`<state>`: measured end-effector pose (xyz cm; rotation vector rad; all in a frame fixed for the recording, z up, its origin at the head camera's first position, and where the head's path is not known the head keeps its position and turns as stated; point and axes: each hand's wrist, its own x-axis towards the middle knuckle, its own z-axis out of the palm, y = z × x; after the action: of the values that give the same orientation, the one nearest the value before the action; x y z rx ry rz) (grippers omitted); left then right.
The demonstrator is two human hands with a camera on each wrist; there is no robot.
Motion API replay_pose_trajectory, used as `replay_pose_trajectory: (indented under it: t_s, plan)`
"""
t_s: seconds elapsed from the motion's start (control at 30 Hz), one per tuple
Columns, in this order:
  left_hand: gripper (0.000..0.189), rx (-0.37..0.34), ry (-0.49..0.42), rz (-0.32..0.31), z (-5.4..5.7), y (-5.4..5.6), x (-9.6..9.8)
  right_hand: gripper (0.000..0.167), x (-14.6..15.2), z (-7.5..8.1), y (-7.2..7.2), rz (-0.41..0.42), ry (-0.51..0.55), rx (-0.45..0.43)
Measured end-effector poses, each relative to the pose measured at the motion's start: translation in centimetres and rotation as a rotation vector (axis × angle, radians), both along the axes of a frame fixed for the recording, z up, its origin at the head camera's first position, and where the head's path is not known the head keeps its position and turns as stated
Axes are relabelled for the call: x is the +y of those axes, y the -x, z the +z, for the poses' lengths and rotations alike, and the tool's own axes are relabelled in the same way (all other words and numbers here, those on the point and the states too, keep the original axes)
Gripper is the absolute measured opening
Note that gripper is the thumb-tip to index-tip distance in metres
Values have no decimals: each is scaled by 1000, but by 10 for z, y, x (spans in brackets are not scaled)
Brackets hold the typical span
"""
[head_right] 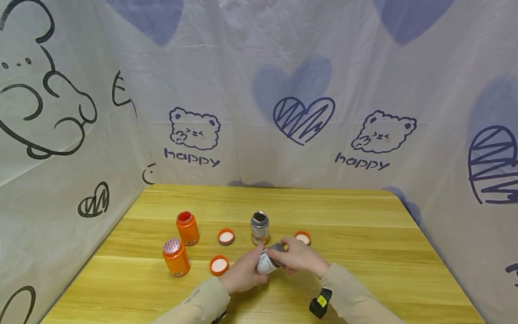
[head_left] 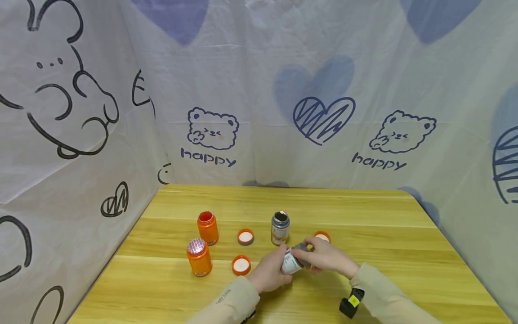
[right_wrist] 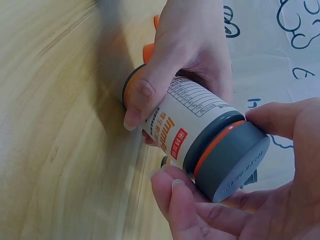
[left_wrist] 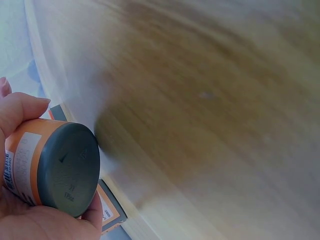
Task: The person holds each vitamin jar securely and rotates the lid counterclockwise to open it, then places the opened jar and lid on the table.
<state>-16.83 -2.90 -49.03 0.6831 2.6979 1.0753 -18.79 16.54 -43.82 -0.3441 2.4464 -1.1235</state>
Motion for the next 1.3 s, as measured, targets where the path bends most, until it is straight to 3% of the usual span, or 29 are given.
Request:
replay_pose_trajectory:
  t_s: [0.37,0.63,0.97,1.3]
  plan:
    - [59,-8,-5,-1,0,0,-1,46,5,-5,3,93,47,51]
    - [58,11,-7,0,-2,1,-1,34,16,-13,10,296,15,276]
    - [58,28,3,4,-2,1,-1,41,24,-14,19,483,-31,492]
    - [58,31,-12,4,0,-1,-1,49,26,-15,19,526,-54,559]
